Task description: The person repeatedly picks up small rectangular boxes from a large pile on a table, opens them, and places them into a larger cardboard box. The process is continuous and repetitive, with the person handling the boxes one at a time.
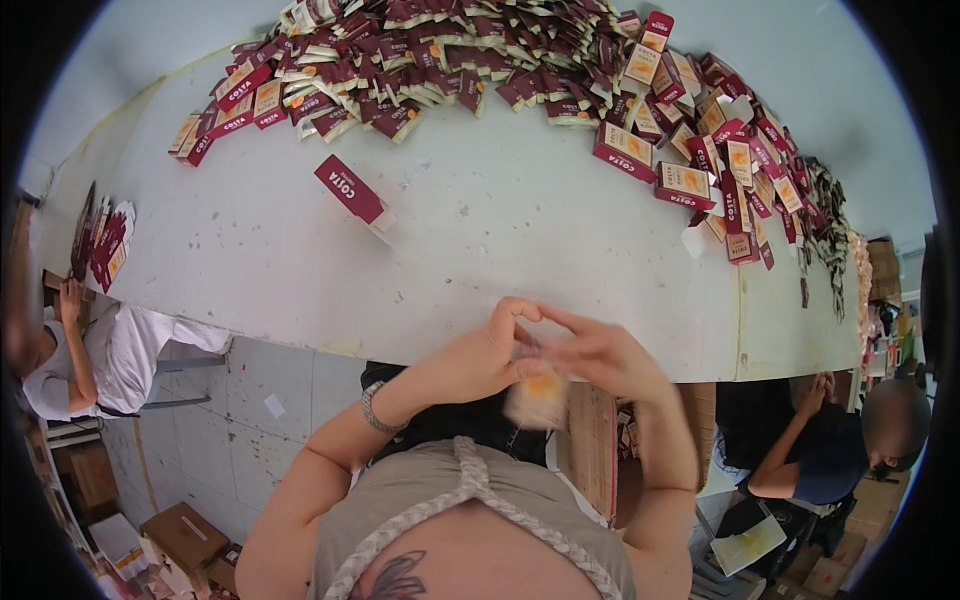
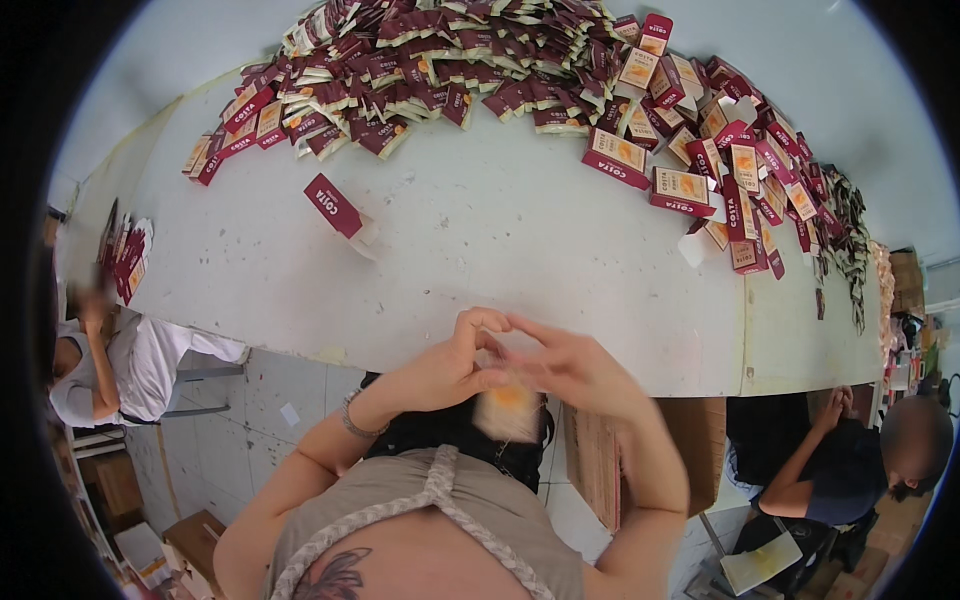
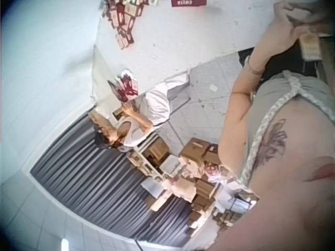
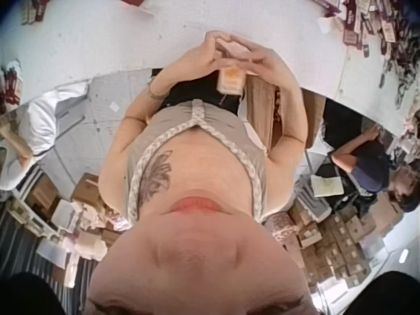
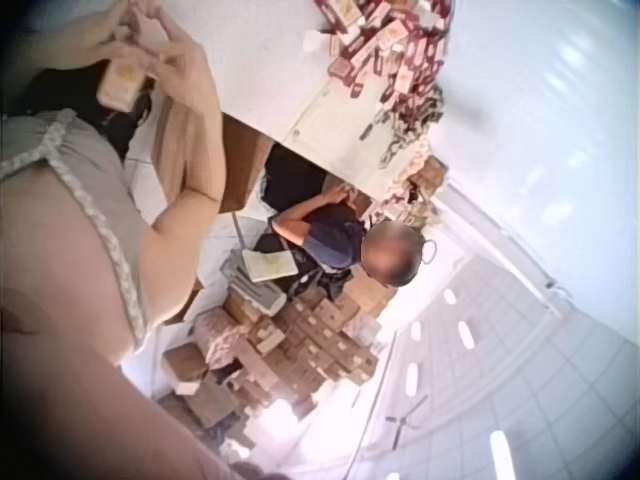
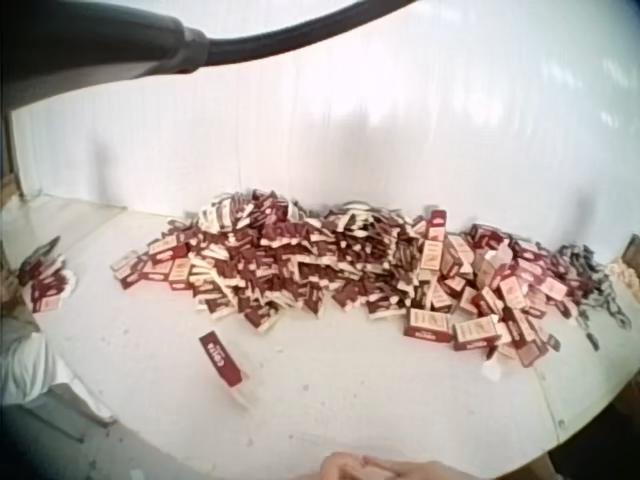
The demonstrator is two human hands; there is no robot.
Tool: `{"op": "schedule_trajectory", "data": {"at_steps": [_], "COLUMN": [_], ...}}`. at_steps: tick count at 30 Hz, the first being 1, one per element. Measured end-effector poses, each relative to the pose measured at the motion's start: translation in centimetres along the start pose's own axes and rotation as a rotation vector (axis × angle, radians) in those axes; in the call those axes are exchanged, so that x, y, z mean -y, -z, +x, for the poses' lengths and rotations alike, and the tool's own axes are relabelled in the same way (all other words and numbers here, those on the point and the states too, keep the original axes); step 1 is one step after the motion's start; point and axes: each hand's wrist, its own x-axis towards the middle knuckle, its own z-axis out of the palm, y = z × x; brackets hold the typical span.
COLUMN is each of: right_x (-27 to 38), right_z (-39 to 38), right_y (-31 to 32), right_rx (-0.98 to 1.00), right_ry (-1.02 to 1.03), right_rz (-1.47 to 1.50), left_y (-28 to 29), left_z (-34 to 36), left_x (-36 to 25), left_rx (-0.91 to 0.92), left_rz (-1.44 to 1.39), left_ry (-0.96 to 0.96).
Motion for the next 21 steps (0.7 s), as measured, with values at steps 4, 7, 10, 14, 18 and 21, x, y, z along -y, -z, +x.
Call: {"op": "schedule_trajectory", "data": {"at_steps": [4,7,10,14,18,21], "right_x": [1.4,2.0,-1.1,-3.8,-6.7,-5.1], "right_z": [-5.3,3.0,18.3,33.2,35.2,29.3], "right_y": [6.5,8.3,7.1,4.6,6.0,5.7], "right_rx": [0.233,0.241,-0.400,-0.913,-0.937,-0.902], "right_ry": [-0.310,-0.190,0.099,0.286,0.407,0.367], "right_rz": [-0.598,-0.618,-0.717,-0.845,-0.708,-0.318], "left_y": [10.6,17.8,20.7,16.9,14.9,14.5], "left_z": [-0.8,-1.6,-0.4,-1.9,-1.9,-1.7], "left_x": [-3.4,-2.5,0.6,-0.9,-0.1,0.5], "left_rx": [-0.475,-0.686,-0.600,-0.685,-0.744,-0.737], "left_rz": [0.882,1.706,1.588,0.955,0.399,0.432], "left_ry": [-0.301,-0.100,-0.158,-0.048,0.043,-0.085]}}
